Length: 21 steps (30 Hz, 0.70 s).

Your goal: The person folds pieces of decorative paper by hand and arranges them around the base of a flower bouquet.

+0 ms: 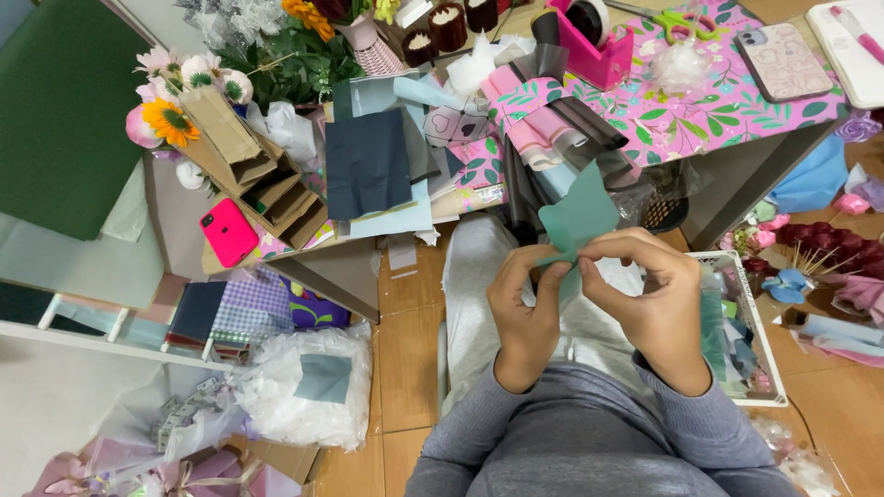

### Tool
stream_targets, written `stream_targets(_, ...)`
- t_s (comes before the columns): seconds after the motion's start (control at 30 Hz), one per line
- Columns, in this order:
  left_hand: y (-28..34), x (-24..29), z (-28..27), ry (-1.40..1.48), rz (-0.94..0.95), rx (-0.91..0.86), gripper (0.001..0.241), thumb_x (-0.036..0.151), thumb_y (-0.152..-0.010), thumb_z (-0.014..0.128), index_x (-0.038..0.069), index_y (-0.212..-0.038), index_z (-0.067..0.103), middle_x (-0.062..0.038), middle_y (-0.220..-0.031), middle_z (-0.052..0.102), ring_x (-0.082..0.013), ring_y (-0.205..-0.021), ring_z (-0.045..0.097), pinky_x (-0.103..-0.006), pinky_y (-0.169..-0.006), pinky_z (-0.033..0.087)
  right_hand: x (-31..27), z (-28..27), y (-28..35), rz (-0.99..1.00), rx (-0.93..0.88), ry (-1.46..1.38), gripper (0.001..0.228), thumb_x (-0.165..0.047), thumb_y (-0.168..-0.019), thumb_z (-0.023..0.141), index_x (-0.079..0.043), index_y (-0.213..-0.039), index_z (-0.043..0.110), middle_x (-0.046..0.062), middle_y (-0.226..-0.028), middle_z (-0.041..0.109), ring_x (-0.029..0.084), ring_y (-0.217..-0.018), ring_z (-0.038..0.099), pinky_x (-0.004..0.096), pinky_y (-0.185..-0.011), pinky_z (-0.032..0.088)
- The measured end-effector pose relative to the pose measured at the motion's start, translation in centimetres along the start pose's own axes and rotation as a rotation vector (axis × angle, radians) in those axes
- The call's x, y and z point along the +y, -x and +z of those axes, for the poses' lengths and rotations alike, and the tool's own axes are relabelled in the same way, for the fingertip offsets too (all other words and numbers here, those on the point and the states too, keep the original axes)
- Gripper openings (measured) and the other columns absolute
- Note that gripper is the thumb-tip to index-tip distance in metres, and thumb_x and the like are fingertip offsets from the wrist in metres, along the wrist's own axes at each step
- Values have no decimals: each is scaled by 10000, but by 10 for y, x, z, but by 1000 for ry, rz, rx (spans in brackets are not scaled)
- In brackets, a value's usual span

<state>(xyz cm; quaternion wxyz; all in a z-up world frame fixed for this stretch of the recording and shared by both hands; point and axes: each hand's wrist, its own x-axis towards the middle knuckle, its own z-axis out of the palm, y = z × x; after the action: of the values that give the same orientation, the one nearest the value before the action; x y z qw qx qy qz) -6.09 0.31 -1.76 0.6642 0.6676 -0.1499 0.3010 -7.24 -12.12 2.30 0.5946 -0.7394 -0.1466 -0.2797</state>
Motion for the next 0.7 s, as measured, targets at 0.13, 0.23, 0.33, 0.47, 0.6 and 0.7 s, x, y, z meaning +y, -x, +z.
stream_targets(0.13, 1, 2, 0, 4, -8, -10, 114, 191, -1010, 684, 114, -937, 724, -15, -846, 711, -126, -741, 597, -297, -741, 477, 1, 0, 1, -8, 7, -3, 175, 84, -844, 777, -91, -855, 774, 45, -770, 719, 155, -743, 572, 290, -705, 445)
stream_targets(0.23, -1, 3, 0, 32, -36, -10, 123, 202, -1020, 674, 110, -951, 718, -9, -819, 688, -103, -736, 573, -293, -733, 480, -2, -1, -1, 3, -14, -14, 168, 73, -840, 782, -93, -865, 778, 42, -780, 727, 154, -750, 584, 293, -706, 450)
stream_targets(0.33, -3, 7, -1, 33, -33, -8, 152, 209, -1039, 643, 111, -944, 709, -11, -818, 686, -119, -733, 597, -286, -726, 483, -6, -2, -1, 6, -53, -10, 187, 72, -808, 794, -94, -895, 795, 51, -802, 749, 164, -759, 607, 298, -708, 456)
stream_targets(0.47, -7, 12, -2, 6, -10, -24, 155, 202, -1046, 626, 107, -949, 702, -19, -807, 667, -145, -743, 599, -298, -745, 483, -6, 0, -2, -20, -23, 33, 155, 45, -830, 807, -104, -869, 789, 41, -785, 739, 160, -737, 595, 292, -703, 451)
stream_targets(0.6, -8, 14, -3, -14, -11, -37, 189, 231, -1049, 621, 99, -936, 696, -29, -785, 648, -158, -731, 587, -313, -747, 483, -9, 1, -3, -31, -23, 60, 155, 43, -862, 786, -112, -866, 784, 33, -791, 740, 164, -746, 610, 293, -701, 450)
stream_targets(0.7, -7, 9, -3, 14, -35, -38, 183, 230, -1041, 634, 97, -931, 695, -17, -749, 615, -137, -725, 565, -302, -746, 481, -4, 2, -3, -25, -24, 62, 154, 34, -857, 793, -120, -864, 782, 30, -797, 741, 168, -753, 611, 291, -705, 454)
